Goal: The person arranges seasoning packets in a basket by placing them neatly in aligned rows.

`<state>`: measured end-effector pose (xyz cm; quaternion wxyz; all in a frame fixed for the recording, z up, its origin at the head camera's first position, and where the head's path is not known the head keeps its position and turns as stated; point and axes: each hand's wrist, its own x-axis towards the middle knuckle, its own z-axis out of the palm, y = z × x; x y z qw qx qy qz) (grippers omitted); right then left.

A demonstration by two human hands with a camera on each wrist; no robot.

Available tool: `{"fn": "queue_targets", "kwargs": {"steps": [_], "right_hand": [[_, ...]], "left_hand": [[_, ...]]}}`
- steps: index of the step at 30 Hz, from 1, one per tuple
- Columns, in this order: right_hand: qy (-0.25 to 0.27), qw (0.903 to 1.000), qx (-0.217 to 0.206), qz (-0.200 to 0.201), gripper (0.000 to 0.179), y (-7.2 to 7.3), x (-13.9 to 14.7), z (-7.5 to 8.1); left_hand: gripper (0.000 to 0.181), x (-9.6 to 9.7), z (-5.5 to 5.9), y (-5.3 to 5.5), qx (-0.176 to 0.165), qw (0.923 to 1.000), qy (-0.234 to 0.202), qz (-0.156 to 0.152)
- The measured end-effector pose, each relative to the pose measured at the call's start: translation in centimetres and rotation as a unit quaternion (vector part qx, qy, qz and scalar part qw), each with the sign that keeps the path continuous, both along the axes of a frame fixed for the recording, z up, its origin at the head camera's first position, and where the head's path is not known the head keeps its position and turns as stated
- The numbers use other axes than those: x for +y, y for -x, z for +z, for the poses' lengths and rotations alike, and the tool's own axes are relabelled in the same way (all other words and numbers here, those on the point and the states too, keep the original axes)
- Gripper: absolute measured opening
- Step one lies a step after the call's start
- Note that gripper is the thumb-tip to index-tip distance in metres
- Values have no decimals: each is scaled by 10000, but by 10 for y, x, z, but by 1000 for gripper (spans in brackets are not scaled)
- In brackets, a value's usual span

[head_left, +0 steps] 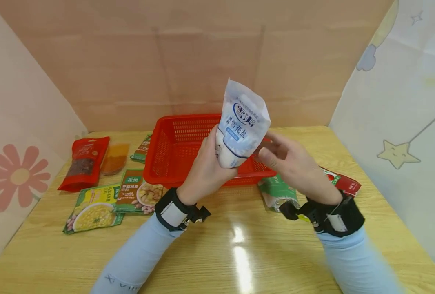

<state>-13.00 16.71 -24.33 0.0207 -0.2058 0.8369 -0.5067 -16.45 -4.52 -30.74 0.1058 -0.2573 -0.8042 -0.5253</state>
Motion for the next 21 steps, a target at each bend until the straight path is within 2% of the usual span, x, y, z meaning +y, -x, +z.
{"fn": "queue_targets", "kwargs": {"steps": [4,7,10,13,16,18,21], "right_hand": [[-583,9974,238,-361,57,12,8,47],[-1211,9913,355,-361,60,29,-2,83],[-2117,9766,282,-255,63,45,-18,110],[-2946,9556,66,10,59,60,-35,124],[-3525,9352,-289,190,51,71,-51,128],[-3668,9284,-544,224,47,76,-59,128],[-3640,9277,-801,215,41,81,-64,126]], "left_hand": [[107,-1,-1,4,-15,9996,172,237],[108,-2,-2,6,10,9990,266,353],[108,-3,-1,7,34,9985,346,433],[109,-5,-1,8,20,9981,376,485],[108,-6,-1,9,19,9976,406,567],[109,-7,-1,11,25,9971,437,626],[110,-8,0,13,50,9966,453,691]]}}
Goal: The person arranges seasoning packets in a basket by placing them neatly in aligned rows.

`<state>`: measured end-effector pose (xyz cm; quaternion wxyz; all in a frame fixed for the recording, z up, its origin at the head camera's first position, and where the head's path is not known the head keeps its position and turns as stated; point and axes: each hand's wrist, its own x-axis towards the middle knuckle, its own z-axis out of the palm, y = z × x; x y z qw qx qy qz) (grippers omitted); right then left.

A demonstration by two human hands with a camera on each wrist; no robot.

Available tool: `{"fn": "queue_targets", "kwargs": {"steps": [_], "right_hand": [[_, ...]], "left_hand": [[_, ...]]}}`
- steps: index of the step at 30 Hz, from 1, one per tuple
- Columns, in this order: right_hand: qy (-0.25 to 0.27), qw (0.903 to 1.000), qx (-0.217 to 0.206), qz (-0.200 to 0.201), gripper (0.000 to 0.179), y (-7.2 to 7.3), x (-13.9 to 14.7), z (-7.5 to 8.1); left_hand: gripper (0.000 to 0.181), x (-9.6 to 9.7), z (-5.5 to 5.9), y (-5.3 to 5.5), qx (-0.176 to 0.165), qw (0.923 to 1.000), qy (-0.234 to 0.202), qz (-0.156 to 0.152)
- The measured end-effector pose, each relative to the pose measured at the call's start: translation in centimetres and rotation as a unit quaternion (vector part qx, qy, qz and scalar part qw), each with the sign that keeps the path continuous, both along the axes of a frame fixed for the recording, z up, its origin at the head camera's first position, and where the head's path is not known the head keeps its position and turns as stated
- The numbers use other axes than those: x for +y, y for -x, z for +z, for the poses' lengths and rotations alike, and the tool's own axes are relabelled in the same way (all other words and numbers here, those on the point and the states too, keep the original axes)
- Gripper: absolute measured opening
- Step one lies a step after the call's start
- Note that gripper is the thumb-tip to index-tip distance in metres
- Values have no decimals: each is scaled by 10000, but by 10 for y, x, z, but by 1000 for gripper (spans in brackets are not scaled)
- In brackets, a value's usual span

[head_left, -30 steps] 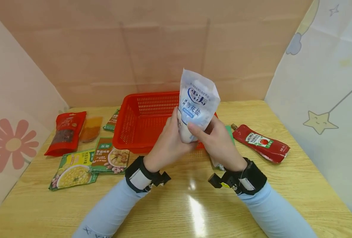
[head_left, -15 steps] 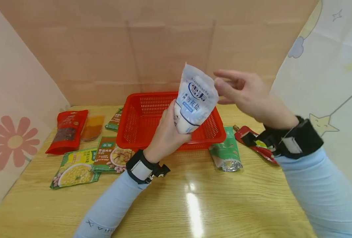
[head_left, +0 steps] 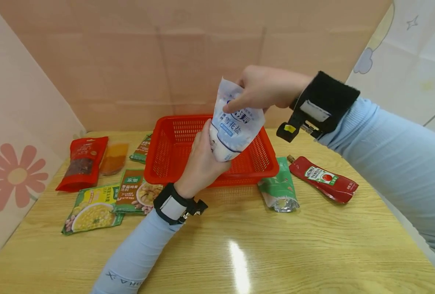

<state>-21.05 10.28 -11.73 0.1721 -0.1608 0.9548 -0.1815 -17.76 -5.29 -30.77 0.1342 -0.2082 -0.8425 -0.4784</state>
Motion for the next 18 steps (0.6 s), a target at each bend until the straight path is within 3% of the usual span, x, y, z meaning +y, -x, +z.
{"fn": "queue_targets", "kwargs": {"steps": [8,18], "right_hand": [[18,9992,-336,-194,36,5,1,-4],[-71,9995,-299,-74,31,9,1,4]], "left_hand": [[109,-2,0,7,226,9996,130,100],[111,-4,0,10,-82,9991,-19,-406]]}}
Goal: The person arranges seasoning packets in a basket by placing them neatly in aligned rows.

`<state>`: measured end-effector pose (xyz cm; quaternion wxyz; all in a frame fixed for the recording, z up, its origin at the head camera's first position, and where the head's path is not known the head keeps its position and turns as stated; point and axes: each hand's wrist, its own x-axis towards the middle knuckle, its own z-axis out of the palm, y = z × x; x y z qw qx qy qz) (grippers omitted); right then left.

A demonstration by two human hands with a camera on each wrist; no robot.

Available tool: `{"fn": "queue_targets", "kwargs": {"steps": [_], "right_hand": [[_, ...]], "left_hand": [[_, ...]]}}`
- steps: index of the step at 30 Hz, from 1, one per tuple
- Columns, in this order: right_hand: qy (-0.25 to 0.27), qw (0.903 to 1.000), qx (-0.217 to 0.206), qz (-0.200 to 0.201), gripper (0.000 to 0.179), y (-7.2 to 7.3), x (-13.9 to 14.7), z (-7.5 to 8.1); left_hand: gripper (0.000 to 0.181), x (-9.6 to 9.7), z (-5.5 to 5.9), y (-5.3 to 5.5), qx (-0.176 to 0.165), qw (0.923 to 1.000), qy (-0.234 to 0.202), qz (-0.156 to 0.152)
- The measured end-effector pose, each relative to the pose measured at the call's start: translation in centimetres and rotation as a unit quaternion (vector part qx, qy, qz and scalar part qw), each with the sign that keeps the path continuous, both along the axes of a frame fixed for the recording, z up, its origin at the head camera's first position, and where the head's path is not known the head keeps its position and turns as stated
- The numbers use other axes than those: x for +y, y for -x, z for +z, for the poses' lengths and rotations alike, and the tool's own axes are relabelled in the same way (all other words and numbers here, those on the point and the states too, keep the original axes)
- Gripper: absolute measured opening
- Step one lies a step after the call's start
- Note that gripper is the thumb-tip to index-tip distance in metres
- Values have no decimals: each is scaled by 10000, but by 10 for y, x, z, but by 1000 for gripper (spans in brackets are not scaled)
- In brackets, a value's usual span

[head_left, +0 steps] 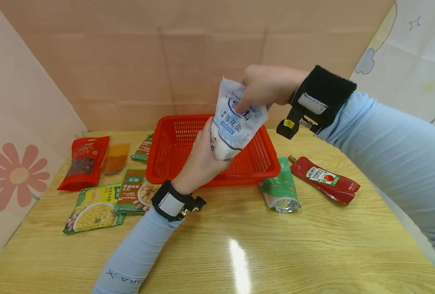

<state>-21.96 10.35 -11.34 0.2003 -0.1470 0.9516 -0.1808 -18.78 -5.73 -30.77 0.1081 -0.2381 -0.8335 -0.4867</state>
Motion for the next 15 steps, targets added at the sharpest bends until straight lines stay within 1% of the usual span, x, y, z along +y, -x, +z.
{"fn": "queue_targets", "kwargs": {"steps": [3,5,7,10,13,15], "right_hand": [[50,10000,32,-31,30,2,0,3],[96,9999,89,-66,31,5,1,5],[95,9998,167,-109,33,8,4,7],[94,9994,269,-203,38,15,8,7],[91,9987,365,-357,40,25,15,4],[124,9980,374,-487,41,32,19,1]], "left_hand": [[112,-5,2,1,-189,9997,45,-116],[114,-11,5,2,-453,9987,236,-44],[109,-20,10,2,-647,9968,459,96],[100,-42,22,2,-782,9926,805,455],[87,-71,33,4,-745,9911,830,723],[80,-92,38,4,-855,9899,762,830]]}}
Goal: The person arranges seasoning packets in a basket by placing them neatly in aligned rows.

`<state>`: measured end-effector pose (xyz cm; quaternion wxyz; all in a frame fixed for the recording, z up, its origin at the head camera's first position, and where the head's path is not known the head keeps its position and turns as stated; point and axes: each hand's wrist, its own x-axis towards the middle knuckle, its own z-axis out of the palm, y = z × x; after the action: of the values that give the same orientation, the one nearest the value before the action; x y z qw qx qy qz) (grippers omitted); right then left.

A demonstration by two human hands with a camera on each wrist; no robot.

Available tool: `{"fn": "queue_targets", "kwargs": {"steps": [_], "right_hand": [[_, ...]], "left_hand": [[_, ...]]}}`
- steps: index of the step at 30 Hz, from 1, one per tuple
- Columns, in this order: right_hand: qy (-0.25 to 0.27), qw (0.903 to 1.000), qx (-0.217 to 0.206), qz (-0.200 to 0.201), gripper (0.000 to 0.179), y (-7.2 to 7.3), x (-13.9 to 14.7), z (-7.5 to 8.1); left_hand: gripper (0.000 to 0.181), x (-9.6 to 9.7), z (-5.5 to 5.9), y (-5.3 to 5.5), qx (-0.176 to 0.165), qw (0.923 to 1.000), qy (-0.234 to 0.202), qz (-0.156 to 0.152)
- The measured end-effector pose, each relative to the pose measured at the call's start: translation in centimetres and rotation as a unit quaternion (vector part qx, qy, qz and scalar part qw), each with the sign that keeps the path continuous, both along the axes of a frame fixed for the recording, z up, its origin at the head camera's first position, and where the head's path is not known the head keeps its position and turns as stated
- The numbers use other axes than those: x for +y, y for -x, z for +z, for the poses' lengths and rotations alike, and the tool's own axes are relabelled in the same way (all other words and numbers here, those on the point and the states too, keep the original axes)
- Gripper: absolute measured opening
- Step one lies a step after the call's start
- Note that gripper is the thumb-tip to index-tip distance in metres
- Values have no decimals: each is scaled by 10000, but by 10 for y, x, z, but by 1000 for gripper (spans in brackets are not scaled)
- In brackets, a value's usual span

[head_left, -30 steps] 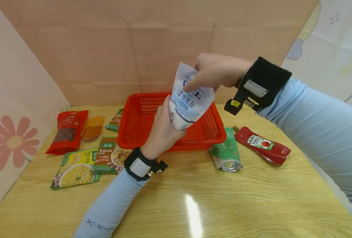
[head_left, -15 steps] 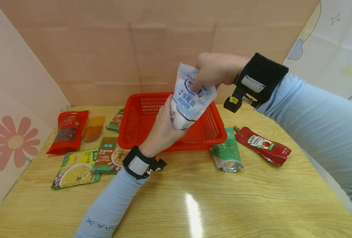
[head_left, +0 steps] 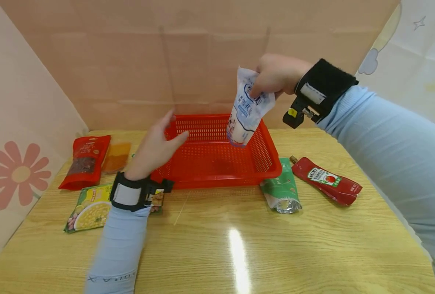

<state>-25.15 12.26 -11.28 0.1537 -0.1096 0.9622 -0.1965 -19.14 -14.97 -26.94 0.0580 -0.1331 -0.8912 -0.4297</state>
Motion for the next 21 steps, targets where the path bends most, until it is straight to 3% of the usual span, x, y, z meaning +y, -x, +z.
{"fn": "queue_targets", "kwargs": {"steps": [5,9,12,16,18,21], "right_hand": [[154,9995,-113,-268,43,17,8,-9],[322,9983,-227,-419,44,27,11,-17],[412,9973,-344,-510,46,34,13,-25],[473,9960,-460,-607,45,43,16,-36],[465,9958,-461,-639,44,46,17,-41],[450,9956,-460,-682,42,49,18,-48]], "left_hand": [[75,-51,5,0,-411,9986,-3,331],[78,-83,-8,9,-885,9948,65,509],[78,-97,-24,21,-1420,9893,-123,311],[77,-101,-44,34,-2204,9701,-1010,-124],[76,-99,-52,38,-2410,9602,-1383,-289],[73,-95,-60,42,-2414,9581,-1452,-518]]}}
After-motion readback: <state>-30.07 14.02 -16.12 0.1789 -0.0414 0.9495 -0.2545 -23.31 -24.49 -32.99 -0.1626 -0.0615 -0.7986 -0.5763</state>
